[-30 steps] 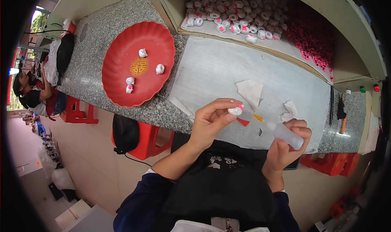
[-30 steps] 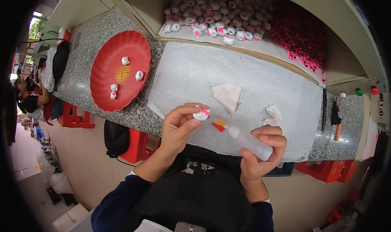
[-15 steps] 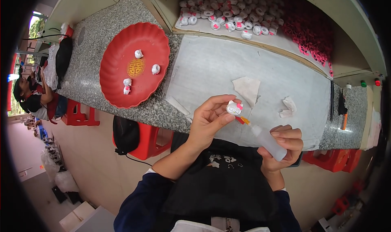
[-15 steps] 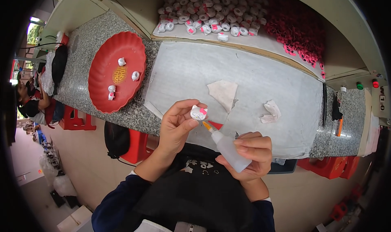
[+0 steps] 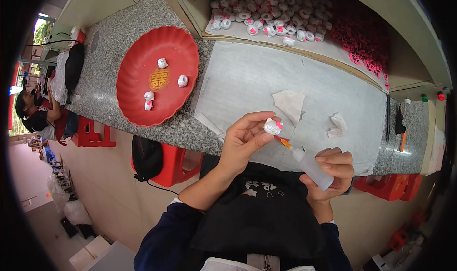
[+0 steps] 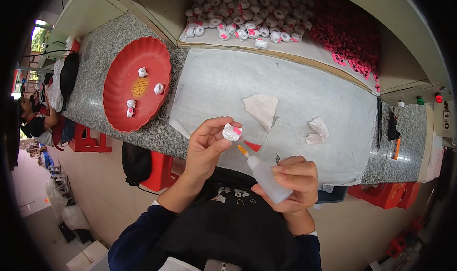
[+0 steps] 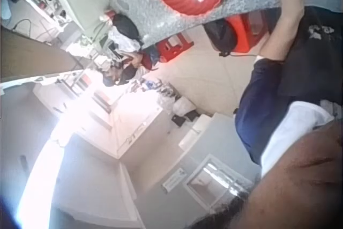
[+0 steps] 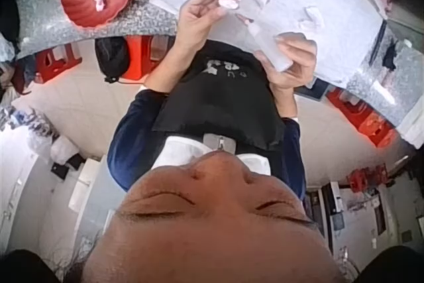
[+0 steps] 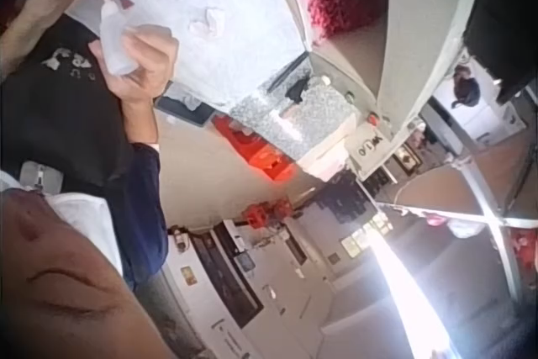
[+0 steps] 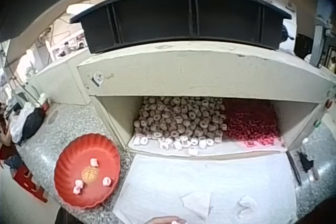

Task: Applying glue and attaching pink parts to white toy heads on an assembly line.

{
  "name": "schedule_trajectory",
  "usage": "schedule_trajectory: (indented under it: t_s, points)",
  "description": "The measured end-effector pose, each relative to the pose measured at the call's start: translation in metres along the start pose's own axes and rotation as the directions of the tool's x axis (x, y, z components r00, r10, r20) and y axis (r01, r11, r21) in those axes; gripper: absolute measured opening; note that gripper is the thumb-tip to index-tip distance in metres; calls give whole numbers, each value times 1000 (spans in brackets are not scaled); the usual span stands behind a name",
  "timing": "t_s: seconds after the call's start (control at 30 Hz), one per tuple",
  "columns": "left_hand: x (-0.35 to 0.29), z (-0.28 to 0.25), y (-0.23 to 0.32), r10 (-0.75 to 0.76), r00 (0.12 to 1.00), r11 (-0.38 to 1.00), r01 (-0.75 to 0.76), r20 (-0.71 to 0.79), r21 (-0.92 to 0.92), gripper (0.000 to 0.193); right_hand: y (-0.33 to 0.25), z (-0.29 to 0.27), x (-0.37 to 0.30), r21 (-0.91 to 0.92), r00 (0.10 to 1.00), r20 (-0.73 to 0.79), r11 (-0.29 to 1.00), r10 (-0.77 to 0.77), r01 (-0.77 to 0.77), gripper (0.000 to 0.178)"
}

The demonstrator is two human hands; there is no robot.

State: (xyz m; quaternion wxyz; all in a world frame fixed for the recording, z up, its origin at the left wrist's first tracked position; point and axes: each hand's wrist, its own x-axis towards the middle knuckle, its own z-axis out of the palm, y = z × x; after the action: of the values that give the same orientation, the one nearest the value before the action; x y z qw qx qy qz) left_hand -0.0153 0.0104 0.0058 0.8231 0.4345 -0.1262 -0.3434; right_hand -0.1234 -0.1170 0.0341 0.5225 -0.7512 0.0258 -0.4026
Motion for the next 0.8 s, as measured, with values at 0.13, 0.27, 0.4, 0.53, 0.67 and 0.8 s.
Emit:
schedule_trajectory:
  t_s: [0.13, 0.27, 0.4, 0.53, 0.67, 0.8]
  points:
    - [0, 1, -1, 2, 1000, 1000, -2, -7, -28, 36, 0, 0, 0, -21, 999, -30, 1000, -19, 18, 40]
    - [0, 1, 0, -3, 1000, 999, 3, 11, -48, 37, 2, 3, 0, -13, 997, -56, 999, -52, 51, 40]
    - [2, 2, -2, -6, 1000, 999, 7, 21, -47, 36, 3, 4, 2, -12, 998, -31, 998, -54, 54, 40]
    - [3, 2, -2, -6, 1000, 999, 7, 29, -53, 36, 2, 3, 3, 0, 999, -17, 999, -52, 52, 40]
    - [1, 4, 1, 4, 1000, 1000, -4, 30, -8, 35, 2, 3, 3, 1, 998, -16, 998, -57, 57, 40]
    - [0, 3, -4, 113, 992, 982, -119, 47, 149, 33, 2, 3, 1, 0, 999, -3, 999, -42, 42, 39]
